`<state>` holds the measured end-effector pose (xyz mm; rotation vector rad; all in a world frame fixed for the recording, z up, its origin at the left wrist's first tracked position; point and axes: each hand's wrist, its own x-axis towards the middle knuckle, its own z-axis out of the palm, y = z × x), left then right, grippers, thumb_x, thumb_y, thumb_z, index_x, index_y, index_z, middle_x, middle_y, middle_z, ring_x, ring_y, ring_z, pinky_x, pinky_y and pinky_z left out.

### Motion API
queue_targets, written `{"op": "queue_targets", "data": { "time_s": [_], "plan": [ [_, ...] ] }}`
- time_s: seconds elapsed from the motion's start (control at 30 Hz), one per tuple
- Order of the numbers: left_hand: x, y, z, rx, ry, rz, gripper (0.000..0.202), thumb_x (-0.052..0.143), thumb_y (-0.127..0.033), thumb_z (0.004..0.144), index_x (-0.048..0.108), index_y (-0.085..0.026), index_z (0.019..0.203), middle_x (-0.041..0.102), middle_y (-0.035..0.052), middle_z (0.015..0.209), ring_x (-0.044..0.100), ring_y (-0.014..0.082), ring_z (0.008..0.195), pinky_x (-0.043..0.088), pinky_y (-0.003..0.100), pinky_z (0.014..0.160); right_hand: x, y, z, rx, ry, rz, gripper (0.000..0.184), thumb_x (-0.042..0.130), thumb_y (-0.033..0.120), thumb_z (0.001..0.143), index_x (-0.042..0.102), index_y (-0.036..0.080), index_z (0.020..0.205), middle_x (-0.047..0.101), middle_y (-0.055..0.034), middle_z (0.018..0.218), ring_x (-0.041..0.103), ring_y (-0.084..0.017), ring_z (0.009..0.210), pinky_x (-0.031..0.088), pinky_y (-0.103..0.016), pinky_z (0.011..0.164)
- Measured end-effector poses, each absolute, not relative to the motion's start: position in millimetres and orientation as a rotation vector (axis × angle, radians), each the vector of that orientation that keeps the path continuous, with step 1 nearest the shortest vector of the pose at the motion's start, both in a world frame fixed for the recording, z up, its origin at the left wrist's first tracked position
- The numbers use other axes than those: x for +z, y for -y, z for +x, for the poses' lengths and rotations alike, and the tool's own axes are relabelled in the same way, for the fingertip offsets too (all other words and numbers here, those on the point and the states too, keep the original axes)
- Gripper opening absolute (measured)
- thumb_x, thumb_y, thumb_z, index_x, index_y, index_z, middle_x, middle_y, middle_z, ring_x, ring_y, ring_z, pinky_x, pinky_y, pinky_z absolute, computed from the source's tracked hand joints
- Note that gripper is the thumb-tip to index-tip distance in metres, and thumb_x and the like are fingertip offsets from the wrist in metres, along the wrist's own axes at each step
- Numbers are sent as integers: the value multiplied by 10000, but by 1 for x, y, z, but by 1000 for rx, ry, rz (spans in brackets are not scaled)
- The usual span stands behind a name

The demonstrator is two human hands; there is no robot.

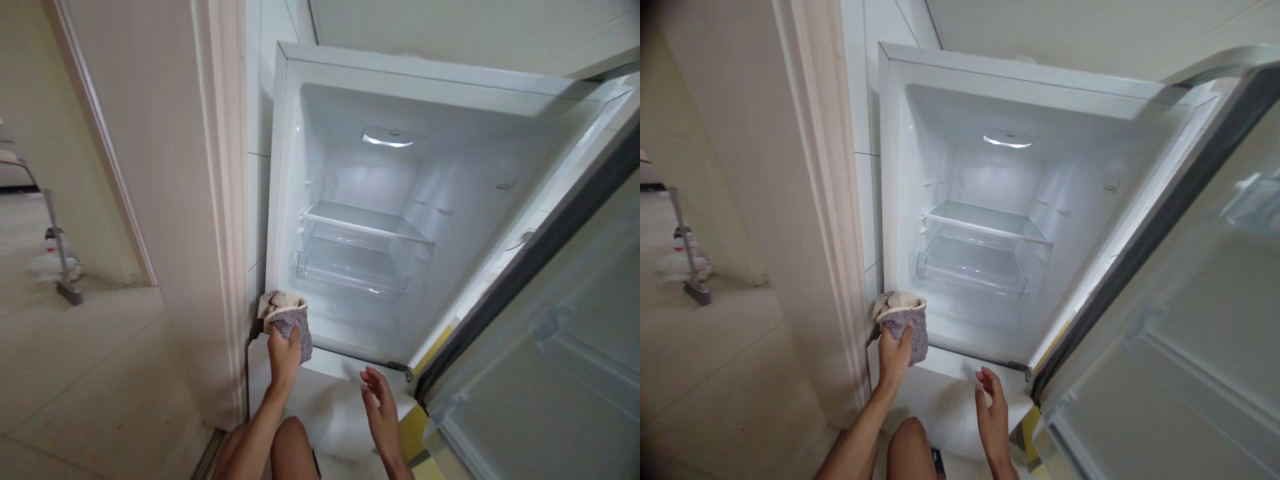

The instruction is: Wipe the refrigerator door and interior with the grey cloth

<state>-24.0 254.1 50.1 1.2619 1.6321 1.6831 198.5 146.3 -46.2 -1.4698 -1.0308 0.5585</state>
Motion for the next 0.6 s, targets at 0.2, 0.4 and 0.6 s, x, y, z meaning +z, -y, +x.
{"op": "queue_targets", "data": {
  "time_s": [0.2, 0.4, 0.6],
  "plan": [
    [9, -298, 7, 1368, -1754, 1635, 232, 530, -213, 840, 622, -160, 1047, 725, 183, 1080, 678, 321, 1113, 525, 449, 1001, -110, -167, 230, 57, 1406, -1549, 396, 475, 466, 988, 738, 204, 1125, 747, -135, 1153, 693, -301, 1094, 558, -526, 971],
    [11, -326, 24, 907, -1929, 2033, 347, 514, -88, 852, 621, -115, 1182, 689, 190, 1205, 621, 311, 1193, 441, 439, 1093, -150, -161, 229, -275, 1667, -1468, 465, 471, 146, 943, 643, 291, 1350, 686, -92, 1339, 642, -290, 1240, 517, -542, 1046],
    [34, -383, 29, 654, -2035, 2153, 396, 589, -188, 904, 597, -87, 1286, 635, 232, 1305, 588, 334, 1260, 453, 420, 1064, -160, -151, 221, -145, 1615, -1567, 563, 457, 98, 915, 623, 309, 1410, 667, -111, 1385, 612, -350, 1309, 432, -629, 1120]
  ]
}}
